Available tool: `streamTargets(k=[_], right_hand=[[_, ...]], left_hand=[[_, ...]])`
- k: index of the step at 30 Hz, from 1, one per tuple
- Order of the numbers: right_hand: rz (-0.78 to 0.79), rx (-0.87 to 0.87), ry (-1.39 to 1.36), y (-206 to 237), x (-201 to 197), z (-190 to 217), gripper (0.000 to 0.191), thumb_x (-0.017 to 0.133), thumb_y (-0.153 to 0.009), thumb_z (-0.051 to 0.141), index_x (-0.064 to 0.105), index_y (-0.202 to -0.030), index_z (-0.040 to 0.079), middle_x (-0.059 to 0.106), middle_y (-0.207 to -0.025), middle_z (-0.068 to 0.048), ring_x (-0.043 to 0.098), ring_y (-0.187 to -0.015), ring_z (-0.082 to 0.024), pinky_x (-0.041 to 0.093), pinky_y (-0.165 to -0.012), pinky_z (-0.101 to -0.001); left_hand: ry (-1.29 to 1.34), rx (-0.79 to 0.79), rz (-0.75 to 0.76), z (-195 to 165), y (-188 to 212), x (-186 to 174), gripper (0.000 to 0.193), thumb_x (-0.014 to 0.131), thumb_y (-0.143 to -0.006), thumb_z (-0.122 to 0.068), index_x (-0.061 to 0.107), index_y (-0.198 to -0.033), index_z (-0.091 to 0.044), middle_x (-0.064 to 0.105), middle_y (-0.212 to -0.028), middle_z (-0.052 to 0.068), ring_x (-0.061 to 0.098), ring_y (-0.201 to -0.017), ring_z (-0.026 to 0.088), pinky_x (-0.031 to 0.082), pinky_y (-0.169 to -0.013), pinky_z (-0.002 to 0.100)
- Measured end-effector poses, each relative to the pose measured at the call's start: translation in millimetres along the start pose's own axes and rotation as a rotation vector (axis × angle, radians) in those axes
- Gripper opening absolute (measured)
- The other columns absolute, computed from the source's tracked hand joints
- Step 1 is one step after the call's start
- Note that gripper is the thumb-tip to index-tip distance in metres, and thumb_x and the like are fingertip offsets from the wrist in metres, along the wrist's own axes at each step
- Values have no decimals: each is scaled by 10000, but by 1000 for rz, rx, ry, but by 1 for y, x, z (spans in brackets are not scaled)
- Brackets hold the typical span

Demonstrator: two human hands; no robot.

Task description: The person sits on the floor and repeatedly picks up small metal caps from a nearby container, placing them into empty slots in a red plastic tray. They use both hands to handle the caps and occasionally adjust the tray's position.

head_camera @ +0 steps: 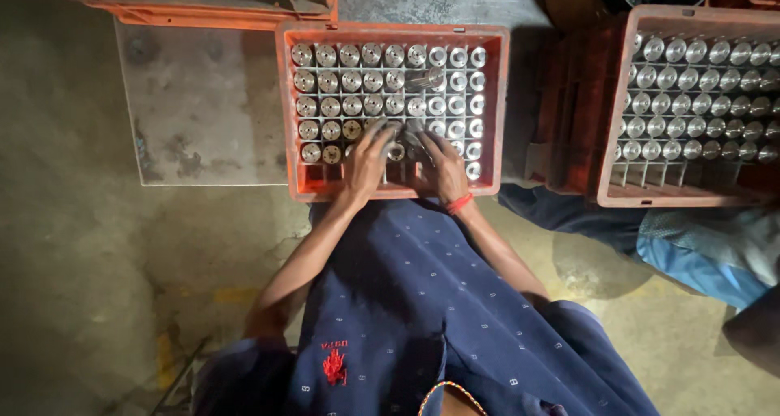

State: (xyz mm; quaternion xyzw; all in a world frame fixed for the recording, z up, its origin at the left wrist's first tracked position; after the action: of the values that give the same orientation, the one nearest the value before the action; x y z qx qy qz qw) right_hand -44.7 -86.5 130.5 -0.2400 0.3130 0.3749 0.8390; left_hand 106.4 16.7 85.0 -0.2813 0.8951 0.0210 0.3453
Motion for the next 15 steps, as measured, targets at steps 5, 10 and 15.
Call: streamTargets(k=[5,10,15], right_hand=[[34,154,61,2,-5,-8,430,738,-837,94,668,-1261,75,707,-1086,-130,656,-946,-366,528,-806,-464],[89,-42,249,-3,15,-6,322,780,-810,167,692,-1115,109,726,-1081,-95,598,-917,-372,508,-818,-467],[86,16,263,-6,18,-18,413,784,-684,162,681,-1072,66,706,-999,-152,588,-933,-415,484,-790,-482]], left_hand=[[9,-118,11,19,18,18,229,710,-1076,-262,680,-1301,-224,654,-1319,-22,788,-1026,241,656,-891,371],[-252,-250,34,18,17,22,546,789,-876,-395,657,-1291,-66,540,-1383,262,667,-942,493,558,-746,555],[-4,-206,-11,12,-1,21,358,752,-927,-355,702,-1219,-154,616,-1378,165,699,-1057,416,597,-839,481]])
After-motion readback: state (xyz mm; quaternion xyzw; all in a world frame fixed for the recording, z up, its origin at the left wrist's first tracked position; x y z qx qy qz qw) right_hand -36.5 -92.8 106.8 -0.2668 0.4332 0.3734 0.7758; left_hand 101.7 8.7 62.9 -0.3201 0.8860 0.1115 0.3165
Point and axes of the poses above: each hand's wrist, its own y-axis away from the middle knuckle, its own x-axis out of the palm, z = x × y, the point moved 6 cm from there along -y, towards the middle knuckle
